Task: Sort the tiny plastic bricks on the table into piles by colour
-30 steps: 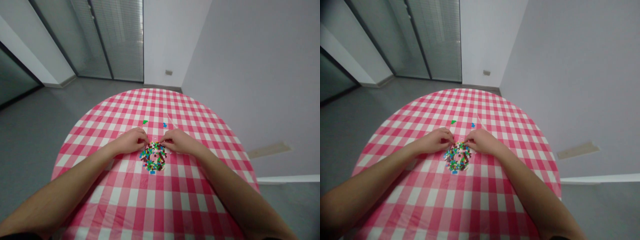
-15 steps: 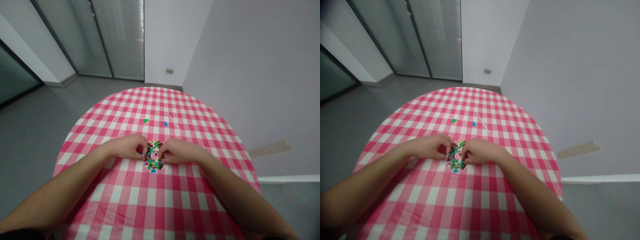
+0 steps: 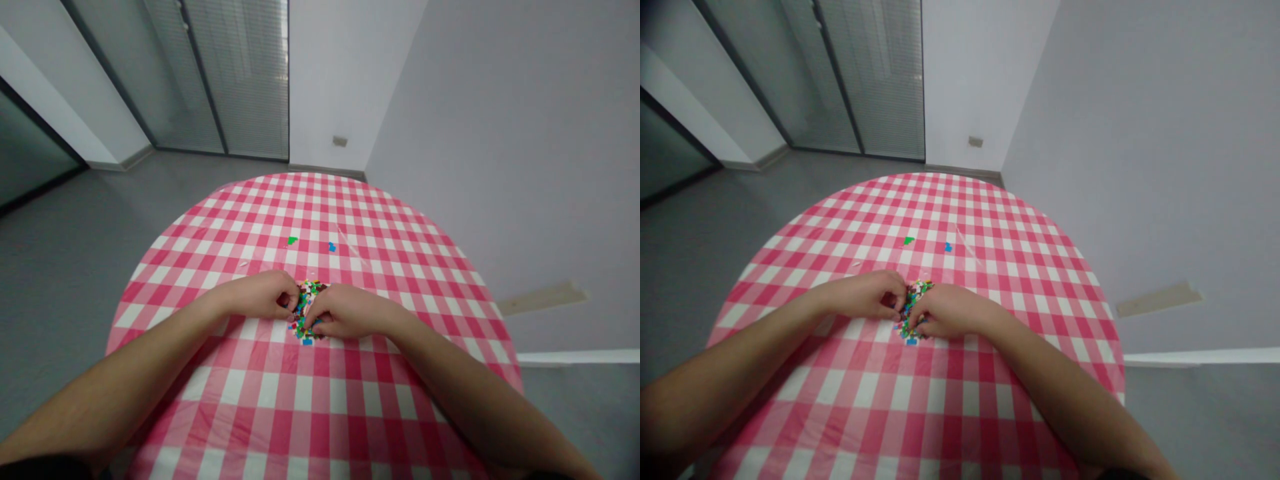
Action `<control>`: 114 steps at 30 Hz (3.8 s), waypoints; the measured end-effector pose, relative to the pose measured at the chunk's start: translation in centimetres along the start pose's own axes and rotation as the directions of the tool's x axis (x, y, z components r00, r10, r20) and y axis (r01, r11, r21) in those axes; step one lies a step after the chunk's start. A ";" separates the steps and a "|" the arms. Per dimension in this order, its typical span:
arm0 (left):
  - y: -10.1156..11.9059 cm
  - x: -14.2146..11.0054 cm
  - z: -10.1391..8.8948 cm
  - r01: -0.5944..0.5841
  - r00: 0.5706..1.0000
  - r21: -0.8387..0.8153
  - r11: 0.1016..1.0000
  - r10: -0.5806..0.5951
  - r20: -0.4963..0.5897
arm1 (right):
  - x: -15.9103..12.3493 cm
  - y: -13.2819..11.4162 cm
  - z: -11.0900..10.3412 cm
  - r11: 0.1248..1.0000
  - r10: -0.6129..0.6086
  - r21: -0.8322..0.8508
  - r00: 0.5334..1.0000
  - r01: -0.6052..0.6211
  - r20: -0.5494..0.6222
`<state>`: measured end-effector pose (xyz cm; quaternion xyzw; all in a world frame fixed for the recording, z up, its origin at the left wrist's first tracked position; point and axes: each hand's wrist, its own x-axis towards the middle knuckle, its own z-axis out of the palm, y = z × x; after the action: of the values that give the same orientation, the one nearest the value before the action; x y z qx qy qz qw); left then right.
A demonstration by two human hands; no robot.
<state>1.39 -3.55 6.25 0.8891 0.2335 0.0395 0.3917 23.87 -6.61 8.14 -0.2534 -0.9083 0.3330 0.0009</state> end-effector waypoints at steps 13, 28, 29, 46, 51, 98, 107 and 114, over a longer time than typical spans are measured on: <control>-0.2 -0.1 -0.1 0.010 1.000 -0.006 1.000 -0.010 0.022 | 0.4 -0.3 0.3 0.994 0.042 -0.098 0.999 -0.045 -0.033; -0.4 0.0 0.0 -0.003 1.000 -0.013 1.000 0.003 0.018 | 1.5 -0.8 2.0 0.986 0.015 -0.161 0.995 -0.030 -0.096; -0.5 0.0 0.0 -0.001 1.000 -0.008 1.000 0.001 0.020 | 1.4 -0.9 2.0 0.987 0.011 -0.160 0.995 -0.027 -0.097; -0.6 0.0 0.1 0.023 1.000 -0.015 1.000 -0.023 0.006 | 1.3 -1.6 2.4 0.970 -0.082 -0.233 0.996 0.073 -0.029; -0.6 0.0 0.0 0.025 1.000 -0.018 1.000 -0.025 0.012 | 1.4 -1.3 2.3 0.970 -0.074 -0.234 0.997 0.065 -0.031; -0.3 -0.8 -0.6 0.151 0.988 0.146 0.978 -0.154 0.007 | 1.5 -1.9 1.4 0.931 0.164 -0.303 0.976 -0.201 -0.144; -0.2 -0.9 -0.6 0.164 0.986 0.151 0.975 -0.166 0.000 | 1.8 -2.8 2.3 0.909 0.219 -0.325 0.961 -0.263 -0.167; -0.2 -0.8 -0.7 0.169 0.985 0.145 0.975 -0.173 0.013 | 1.8 -2.4 2.1 0.932 0.144 -0.315 0.980 -0.181 -0.138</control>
<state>0.40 -3.36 6.67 0.8921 0.3064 -0.0224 0.3315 20.89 -8.59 7.64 -0.3426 -0.9252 0.1624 -0.0175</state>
